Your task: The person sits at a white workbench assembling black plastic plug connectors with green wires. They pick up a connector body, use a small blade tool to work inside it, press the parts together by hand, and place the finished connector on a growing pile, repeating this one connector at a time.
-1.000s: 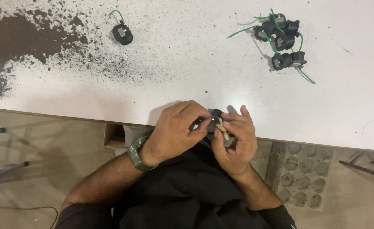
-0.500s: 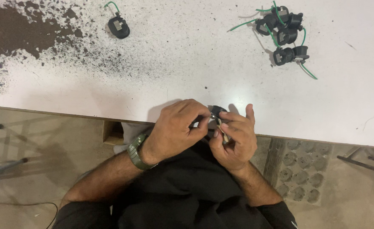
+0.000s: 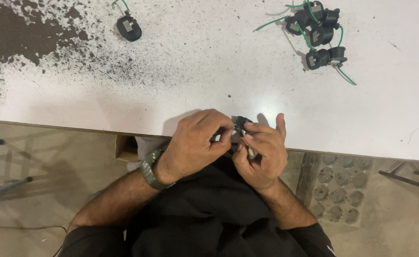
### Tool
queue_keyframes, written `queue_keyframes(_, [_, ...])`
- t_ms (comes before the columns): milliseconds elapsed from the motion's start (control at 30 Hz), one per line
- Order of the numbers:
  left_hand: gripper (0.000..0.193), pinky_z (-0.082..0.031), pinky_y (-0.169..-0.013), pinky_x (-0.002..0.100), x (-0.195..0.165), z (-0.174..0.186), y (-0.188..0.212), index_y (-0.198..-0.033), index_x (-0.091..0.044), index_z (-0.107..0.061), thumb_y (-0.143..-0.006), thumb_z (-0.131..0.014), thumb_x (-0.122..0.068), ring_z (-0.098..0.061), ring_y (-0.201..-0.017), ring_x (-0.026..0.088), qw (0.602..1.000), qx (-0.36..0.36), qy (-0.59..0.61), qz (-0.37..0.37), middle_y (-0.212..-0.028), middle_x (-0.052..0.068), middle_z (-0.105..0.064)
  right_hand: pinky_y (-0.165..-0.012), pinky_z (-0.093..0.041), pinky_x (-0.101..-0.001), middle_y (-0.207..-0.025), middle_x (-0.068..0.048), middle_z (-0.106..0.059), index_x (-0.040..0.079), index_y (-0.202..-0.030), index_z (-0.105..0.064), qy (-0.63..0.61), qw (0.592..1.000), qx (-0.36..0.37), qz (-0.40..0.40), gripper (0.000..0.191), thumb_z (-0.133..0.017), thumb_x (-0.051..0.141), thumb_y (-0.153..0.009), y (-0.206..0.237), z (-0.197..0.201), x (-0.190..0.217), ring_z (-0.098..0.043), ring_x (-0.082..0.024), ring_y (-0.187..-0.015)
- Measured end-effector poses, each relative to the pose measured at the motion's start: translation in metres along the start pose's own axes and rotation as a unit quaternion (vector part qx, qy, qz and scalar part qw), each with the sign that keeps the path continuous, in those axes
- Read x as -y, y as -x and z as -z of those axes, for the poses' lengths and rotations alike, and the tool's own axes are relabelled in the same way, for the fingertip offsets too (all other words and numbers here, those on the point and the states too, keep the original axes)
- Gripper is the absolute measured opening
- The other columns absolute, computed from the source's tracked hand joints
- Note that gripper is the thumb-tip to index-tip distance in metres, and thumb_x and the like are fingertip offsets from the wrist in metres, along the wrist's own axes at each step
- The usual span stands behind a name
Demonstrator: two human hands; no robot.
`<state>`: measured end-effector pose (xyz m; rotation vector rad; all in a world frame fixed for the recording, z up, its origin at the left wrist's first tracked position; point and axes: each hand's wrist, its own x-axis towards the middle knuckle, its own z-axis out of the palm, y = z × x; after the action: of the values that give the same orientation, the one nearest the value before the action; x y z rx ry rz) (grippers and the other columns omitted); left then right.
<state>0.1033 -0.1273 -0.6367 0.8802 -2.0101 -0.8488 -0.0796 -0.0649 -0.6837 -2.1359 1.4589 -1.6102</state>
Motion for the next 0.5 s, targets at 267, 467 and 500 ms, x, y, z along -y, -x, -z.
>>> queue_keyframes(267, [0.014,-0.056,-0.072,0.034,-0.001,0.001,0.002,-0.098,-0.007,-0.063,-0.09,-0.074,-0.004,-0.07,-0.081,0.021,1.0,0.003,0.004,0.001,-0.091,0.005,-0.071,-0.131,-0.026,-0.0598,-0.092,-0.005,-0.068,0.009,-0.107,-0.062,-0.017,0.998,0.036,-0.04,0.024,-0.072,-0.002,-0.088,0.0,0.007,0.005,-0.072,-0.025,-0.108])
queue_keyframes(467, [0.014,-0.056,-0.067,0.032,-0.01,0.007,0.002,-0.1,-0.006,-0.065,-0.091,-0.074,-0.005,-0.071,-0.078,0.018,0.997,0.016,0.062,0.043,-0.09,0.005,-0.072,-0.131,-0.028,-0.0615,-0.096,-0.005,-0.069,0.009,-0.11,-0.06,-0.032,0.997,0.043,-0.055,0.023,-0.071,0.0,-0.092,0.002,0.015,0.005,-0.072,-0.025,-0.114])
queue_keyframes(500, [0.013,-0.056,-0.066,0.032,-0.011,0.008,0.001,-0.101,-0.006,-0.065,-0.091,-0.074,-0.005,-0.071,-0.078,0.017,0.995,0.021,0.079,0.057,-0.089,0.005,-0.072,-0.132,-0.028,-0.0614,-0.097,-0.005,-0.069,0.008,-0.111,-0.06,-0.031,0.997,0.04,-0.056,0.023,-0.071,-0.001,-0.092,0.002,0.016,0.005,-0.072,-0.025,-0.114])
